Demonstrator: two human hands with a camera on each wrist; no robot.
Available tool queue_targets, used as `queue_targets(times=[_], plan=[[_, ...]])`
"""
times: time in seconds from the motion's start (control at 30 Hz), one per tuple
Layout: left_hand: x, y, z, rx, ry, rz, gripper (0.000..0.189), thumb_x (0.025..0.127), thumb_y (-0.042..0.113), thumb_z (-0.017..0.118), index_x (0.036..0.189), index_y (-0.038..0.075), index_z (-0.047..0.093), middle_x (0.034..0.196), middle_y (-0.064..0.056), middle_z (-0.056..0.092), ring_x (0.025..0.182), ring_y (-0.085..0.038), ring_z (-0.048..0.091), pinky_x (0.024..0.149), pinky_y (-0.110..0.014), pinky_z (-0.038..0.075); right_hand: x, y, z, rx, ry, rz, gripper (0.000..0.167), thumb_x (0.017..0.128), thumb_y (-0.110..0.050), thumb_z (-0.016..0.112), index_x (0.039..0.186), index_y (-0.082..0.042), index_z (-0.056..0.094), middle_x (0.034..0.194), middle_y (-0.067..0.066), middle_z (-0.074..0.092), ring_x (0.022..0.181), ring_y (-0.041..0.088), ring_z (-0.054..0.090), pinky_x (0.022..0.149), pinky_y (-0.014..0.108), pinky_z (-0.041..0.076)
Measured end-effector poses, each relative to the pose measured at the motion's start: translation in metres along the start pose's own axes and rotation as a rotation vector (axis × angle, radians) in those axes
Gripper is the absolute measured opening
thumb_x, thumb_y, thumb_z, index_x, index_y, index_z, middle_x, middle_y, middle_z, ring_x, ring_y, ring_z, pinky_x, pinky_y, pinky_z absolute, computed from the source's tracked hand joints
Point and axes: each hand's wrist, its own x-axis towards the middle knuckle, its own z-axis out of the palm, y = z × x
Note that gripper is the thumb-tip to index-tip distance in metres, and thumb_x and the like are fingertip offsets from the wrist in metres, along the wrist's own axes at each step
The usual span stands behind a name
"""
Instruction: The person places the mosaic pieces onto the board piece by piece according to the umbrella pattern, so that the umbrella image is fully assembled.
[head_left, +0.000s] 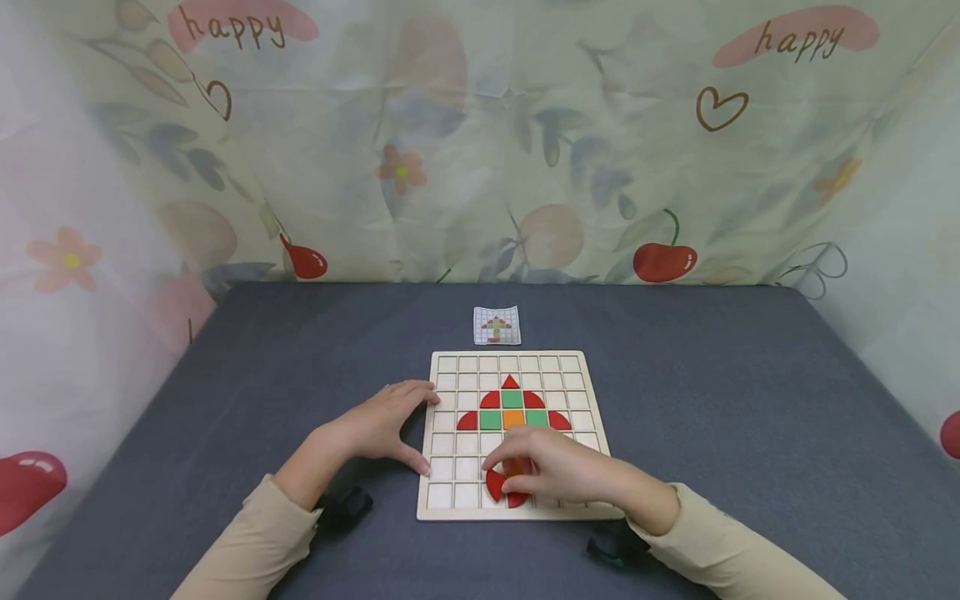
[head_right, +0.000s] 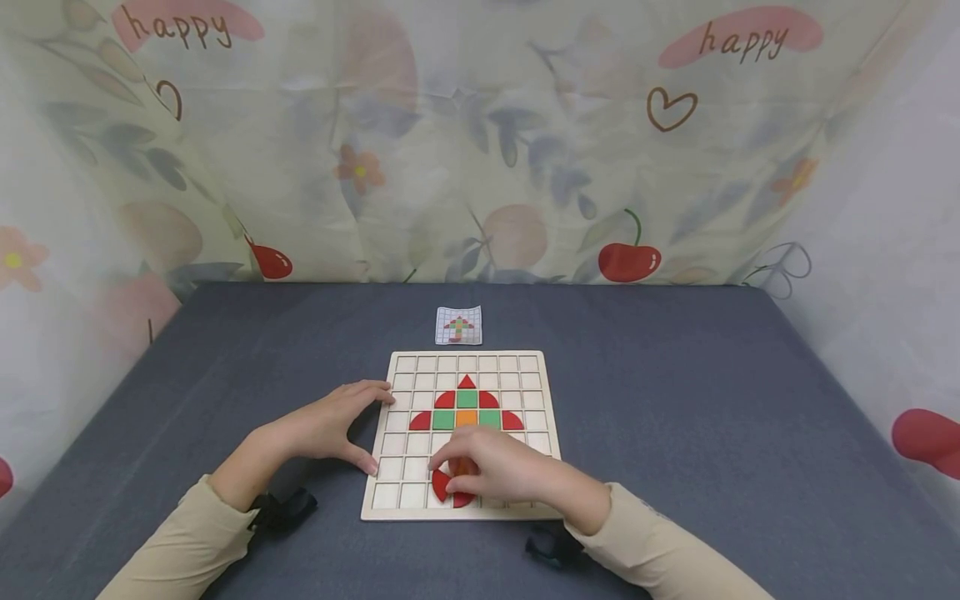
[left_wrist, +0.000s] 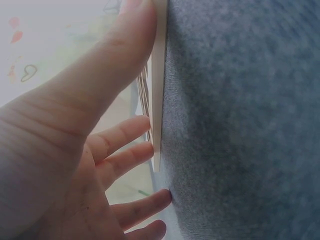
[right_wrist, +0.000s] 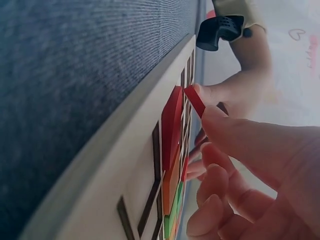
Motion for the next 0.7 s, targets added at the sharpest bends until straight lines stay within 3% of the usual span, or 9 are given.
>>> queue_targets(times=[0.27,0.7], plan=[[-0.0002,-0.0002,0.0001,0.0,0.001,0.004,0.086,0.062,0.046,0.083,0.129,0.007,0.046,0.144,-0.014,0.039,0.134,-0.031,0.034,0.109,-0.051,0.03,0.0026,0.0009,0.0026,-0.032,-0.053,-0.028,0.021,0.086,-0.017,0.067,0.107,-0.016,0.069,0.083,-0.006,0.057,0.074,-0.001,0.047,0.066,0.013,0.043],[-0.001,0.0015,-0.0014,-0.003,-0.002,0.002,0.086,0.063,0.046,0.083,0.13,0.007,0.046,0.144,-0.014,0.039,0.134,-0.031,0.034,0.11,-0.052,0.029,0.0037,-0.0036,0.0039,-0.085,-0.07,-0.037,0.02,0.088,-0.012,0.063,0.107,-0.015,0.07,0.082,-0.007,0.055,0.072,-0.001,0.044,0.064,0.01,0.039]])
